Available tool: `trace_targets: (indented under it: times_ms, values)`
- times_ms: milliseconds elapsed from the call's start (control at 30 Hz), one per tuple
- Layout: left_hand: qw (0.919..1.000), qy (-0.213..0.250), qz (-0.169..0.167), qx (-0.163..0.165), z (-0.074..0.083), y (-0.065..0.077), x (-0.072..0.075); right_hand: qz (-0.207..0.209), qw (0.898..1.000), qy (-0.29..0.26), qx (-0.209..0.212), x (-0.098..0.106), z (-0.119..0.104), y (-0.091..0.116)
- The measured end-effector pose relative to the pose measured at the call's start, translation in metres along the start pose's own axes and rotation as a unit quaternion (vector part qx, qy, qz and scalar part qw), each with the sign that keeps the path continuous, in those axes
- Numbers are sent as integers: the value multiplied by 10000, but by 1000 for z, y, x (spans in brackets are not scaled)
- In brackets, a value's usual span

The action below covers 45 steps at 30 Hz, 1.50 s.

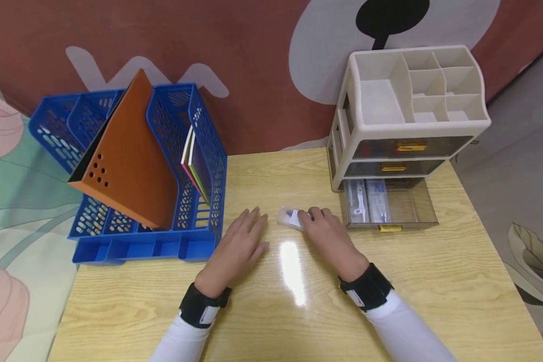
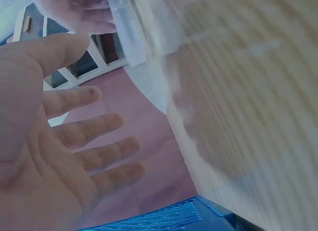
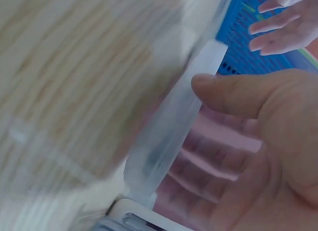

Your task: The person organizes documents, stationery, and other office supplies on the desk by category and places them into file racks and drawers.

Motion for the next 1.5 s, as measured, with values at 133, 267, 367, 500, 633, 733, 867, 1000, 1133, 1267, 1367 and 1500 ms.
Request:
trace_targets:
  times_ms: [133,267,367,500,633,733,867,1000,1133,1267,1367,1500]
  values:
    - [10000,96,1,-24,1,-1,2,100,9993,-238,260,10,-10,1]
    - [9990,439,49,-81,4,-2,4,-57,9984,-418,377,18,-18,1]
    - [9968,756,153,-206,8,-2,8,-202,9976,-484,444,23,-23,0]
    - [9920,1126,402,-405,15,-2,14,-236,9970,-496,542,31,-30,-2]
    - [9873,1326,734,-476,18,0,21,-141,9965,-489,658,37,-36,-4]
    - [9844,1410,930,-498,19,1,25,-78,9961,-505,724,39,-39,-5]
    - [9804,1588,1062,-487,21,2,27,-7,9952,-564,805,41,-42,-5]
    - [9777,1731,1125,-391,20,2,28,80,9945,-595,858,42,-44,-4]
    - [9744,1806,1302,-299,19,4,31,306,9949,-583,770,44,-41,-4]
    - [9713,1764,1588,-162,15,7,35,680,9945,-741,309,47,-29,-1]
    - [9696,1709,1749,2,11,9,38,892,9901,-1041,-298,47,-13,3]
    - [9658,1693,1957,149,6,11,42,949,9683,-1922,-1285,37,10,12]
Point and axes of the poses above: each hand's wrist, its own y-axis away from the middle knuckle, its own x-axis out of the back of the hand, z = x × y, the point moved 10 cm from there along -y, towards the middle knuckle, and after that the axes turned 4 degrees about z, right-handed, at the moved point
